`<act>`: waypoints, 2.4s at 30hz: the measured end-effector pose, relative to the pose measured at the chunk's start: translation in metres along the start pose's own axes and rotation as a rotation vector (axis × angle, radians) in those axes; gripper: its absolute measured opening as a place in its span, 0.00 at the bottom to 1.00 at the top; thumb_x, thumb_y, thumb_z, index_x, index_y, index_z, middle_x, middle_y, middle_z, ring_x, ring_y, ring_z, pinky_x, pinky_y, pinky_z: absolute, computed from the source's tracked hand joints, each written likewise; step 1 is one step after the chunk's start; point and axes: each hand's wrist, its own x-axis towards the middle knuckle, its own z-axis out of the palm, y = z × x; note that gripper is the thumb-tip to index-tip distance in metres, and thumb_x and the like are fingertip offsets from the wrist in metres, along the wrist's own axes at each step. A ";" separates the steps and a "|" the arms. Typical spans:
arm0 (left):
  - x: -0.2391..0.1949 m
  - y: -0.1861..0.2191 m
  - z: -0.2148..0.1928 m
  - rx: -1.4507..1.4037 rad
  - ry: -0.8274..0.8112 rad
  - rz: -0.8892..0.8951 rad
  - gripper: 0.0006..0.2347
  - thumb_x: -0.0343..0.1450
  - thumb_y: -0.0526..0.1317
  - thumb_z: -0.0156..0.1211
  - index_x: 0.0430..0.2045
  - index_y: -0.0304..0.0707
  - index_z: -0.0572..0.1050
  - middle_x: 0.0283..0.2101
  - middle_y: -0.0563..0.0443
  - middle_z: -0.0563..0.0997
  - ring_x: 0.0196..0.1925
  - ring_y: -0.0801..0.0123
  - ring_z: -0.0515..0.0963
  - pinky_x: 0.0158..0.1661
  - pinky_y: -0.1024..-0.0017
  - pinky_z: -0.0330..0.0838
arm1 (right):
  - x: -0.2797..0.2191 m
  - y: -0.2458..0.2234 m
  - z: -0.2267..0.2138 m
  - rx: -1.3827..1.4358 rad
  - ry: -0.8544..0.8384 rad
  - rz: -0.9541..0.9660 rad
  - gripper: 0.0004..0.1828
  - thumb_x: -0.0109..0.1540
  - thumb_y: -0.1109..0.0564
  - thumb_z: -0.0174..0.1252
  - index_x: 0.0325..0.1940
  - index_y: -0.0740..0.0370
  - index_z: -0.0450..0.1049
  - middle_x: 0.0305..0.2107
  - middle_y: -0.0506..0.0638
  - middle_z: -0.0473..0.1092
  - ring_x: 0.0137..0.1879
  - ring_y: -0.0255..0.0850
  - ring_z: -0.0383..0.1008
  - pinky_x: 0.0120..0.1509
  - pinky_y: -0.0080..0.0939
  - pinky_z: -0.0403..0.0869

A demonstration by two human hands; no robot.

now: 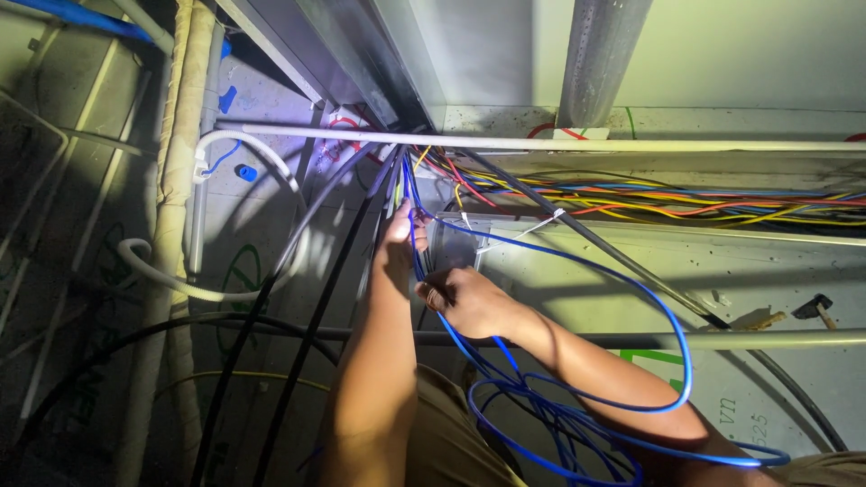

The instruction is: The person organizes a bundle of blue and other colored cables in a ceiling area. They use a white zip tie to secure the cables to a metal conduit, wrapping the tie around the bundle and tightening it by hand.

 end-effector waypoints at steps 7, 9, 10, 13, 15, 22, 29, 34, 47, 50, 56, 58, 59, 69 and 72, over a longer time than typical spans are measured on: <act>0.031 0.003 -0.036 -0.194 -0.152 -0.045 0.16 0.75 0.58 0.54 0.30 0.47 0.78 0.26 0.54 0.80 0.14 0.74 0.64 0.17 0.77 0.58 | -0.025 -0.047 -0.027 -0.134 -0.359 -0.165 0.25 0.71 0.51 0.47 0.21 0.61 0.72 0.15 0.60 0.72 0.25 0.52 0.75 0.34 0.44 0.74; 0.020 0.009 -0.025 -0.176 -0.061 -0.056 0.15 0.76 0.57 0.53 0.28 0.49 0.76 0.23 0.60 0.77 0.14 0.76 0.63 0.17 0.78 0.57 | -0.033 -0.060 -0.031 -0.162 -0.432 -0.189 0.26 0.72 0.50 0.47 0.21 0.60 0.71 0.16 0.59 0.73 0.25 0.51 0.76 0.34 0.43 0.74; 0.014 0.012 -0.019 -0.177 -0.048 -0.070 0.15 0.76 0.57 0.53 0.28 0.50 0.75 0.23 0.62 0.75 0.14 0.77 0.61 0.17 0.78 0.57 | -0.037 -0.064 -0.033 -0.180 -0.498 -0.235 0.26 0.72 0.49 0.47 0.22 0.62 0.72 0.17 0.61 0.73 0.25 0.52 0.76 0.33 0.44 0.75; -0.009 0.014 0.001 -0.248 -0.010 -0.073 0.15 0.76 0.56 0.54 0.26 0.50 0.72 0.21 0.65 0.71 0.12 0.78 0.60 0.14 0.78 0.55 | -0.045 -0.061 -0.030 -0.312 -0.582 -0.470 0.26 0.73 0.47 0.45 0.26 0.63 0.73 0.19 0.60 0.74 0.25 0.56 0.75 0.33 0.50 0.72; -0.018 0.015 0.012 -0.313 0.007 -0.059 0.15 0.77 0.55 0.54 0.25 0.50 0.71 0.19 0.65 0.69 0.10 0.78 0.59 0.12 0.78 0.53 | -0.049 -0.060 -0.031 -0.432 -0.586 -0.660 0.26 0.72 0.46 0.43 0.28 0.62 0.74 0.20 0.57 0.74 0.24 0.59 0.73 0.34 0.54 0.69; -0.017 0.012 0.015 -0.234 0.088 -0.067 0.15 0.78 0.53 0.53 0.24 0.51 0.67 0.20 0.63 0.66 0.11 0.80 0.54 0.14 0.77 0.43 | -0.040 -0.055 -0.048 -0.142 -0.841 -0.707 0.25 0.72 0.45 0.47 0.23 0.59 0.60 0.14 0.52 0.61 0.21 0.48 0.60 0.28 0.43 0.60; -0.063 0.021 0.051 0.266 0.477 0.142 0.12 0.72 0.42 0.58 0.16 0.40 0.72 0.12 0.47 0.73 0.10 0.63 0.75 0.11 0.71 0.62 | 0.037 0.043 -0.042 0.331 -0.409 -0.107 0.17 0.67 0.48 0.57 0.35 0.65 0.80 0.19 0.55 0.74 0.22 0.36 0.72 0.22 0.29 0.71; 0.000 -0.008 0.007 0.503 0.495 0.272 0.18 0.71 0.51 0.61 0.15 0.37 0.78 0.14 0.43 0.74 0.16 0.58 0.75 0.19 0.68 0.67 | 0.058 0.078 0.008 0.484 -0.049 0.220 0.29 0.66 0.38 0.59 0.47 0.72 0.76 0.26 0.62 0.74 0.24 0.43 0.77 0.18 0.33 0.75; 0.030 -0.030 0.017 0.422 0.548 0.222 0.18 0.76 0.52 0.55 0.37 0.32 0.75 0.24 0.53 0.76 0.21 0.69 0.73 0.24 0.75 0.68 | 0.049 0.097 0.046 0.397 0.051 0.200 0.11 0.67 0.57 0.53 0.35 0.69 0.74 0.14 0.55 0.68 0.19 0.40 0.72 0.21 0.33 0.69; 0.031 -0.029 0.022 0.408 0.532 0.270 0.15 0.75 0.48 0.56 0.31 0.31 0.74 0.17 0.53 0.73 0.12 0.70 0.70 0.13 0.71 0.68 | 0.060 0.134 0.052 0.195 0.035 0.153 0.14 0.69 0.51 0.54 0.34 0.62 0.73 0.13 0.52 0.70 0.21 0.39 0.75 0.26 0.34 0.73; 0.009 -0.010 0.042 0.147 0.407 0.146 0.13 0.77 0.50 0.48 0.29 0.42 0.69 0.19 0.56 0.69 0.10 0.83 0.58 0.08 0.84 0.52 | 0.024 0.069 0.016 -0.134 -0.203 0.001 0.14 0.70 0.51 0.50 0.37 0.62 0.71 0.17 0.60 0.73 0.28 0.55 0.78 0.37 0.49 0.77; 0.014 -0.008 0.041 0.122 0.404 0.148 0.13 0.77 0.50 0.49 0.29 0.42 0.69 0.18 0.56 0.70 0.09 0.82 0.58 0.07 0.83 0.52 | 0.009 0.040 0.006 -0.171 -0.230 0.000 0.13 0.70 0.51 0.50 0.38 0.61 0.71 0.19 0.60 0.74 0.28 0.54 0.79 0.37 0.49 0.77; 0.015 -0.007 0.039 0.107 0.406 0.142 0.13 0.76 0.51 0.50 0.28 0.43 0.70 0.18 0.55 0.71 0.09 0.81 0.58 0.07 0.82 0.51 | 0.001 0.025 0.002 -0.197 -0.255 0.003 0.12 0.69 0.51 0.50 0.39 0.61 0.71 0.20 0.60 0.75 0.28 0.52 0.79 0.37 0.48 0.78; -0.026 0.011 0.068 0.017 0.325 0.135 0.13 0.78 0.51 0.44 0.31 0.44 0.69 0.20 0.58 0.70 0.12 0.83 0.58 0.10 0.88 0.50 | -0.045 -0.035 -0.024 -0.309 -0.464 -0.170 0.15 0.70 0.61 0.45 0.54 0.69 0.74 0.18 0.59 0.73 0.14 0.39 0.69 0.24 0.38 0.72; -0.004 0.005 0.048 -0.117 0.256 0.045 0.16 0.80 0.53 0.44 0.28 0.46 0.71 0.19 0.62 0.69 0.10 0.84 0.55 0.11 0.80 0.43 | -0.059 -0.056 -0.033 -0.530 -0.539 -0.444 0.10 0.71 0.54 0.47 0.38 0.62 0.64 0.25 0.62 0.71 0.28 0.65 0.69 0.33 0.59 0.64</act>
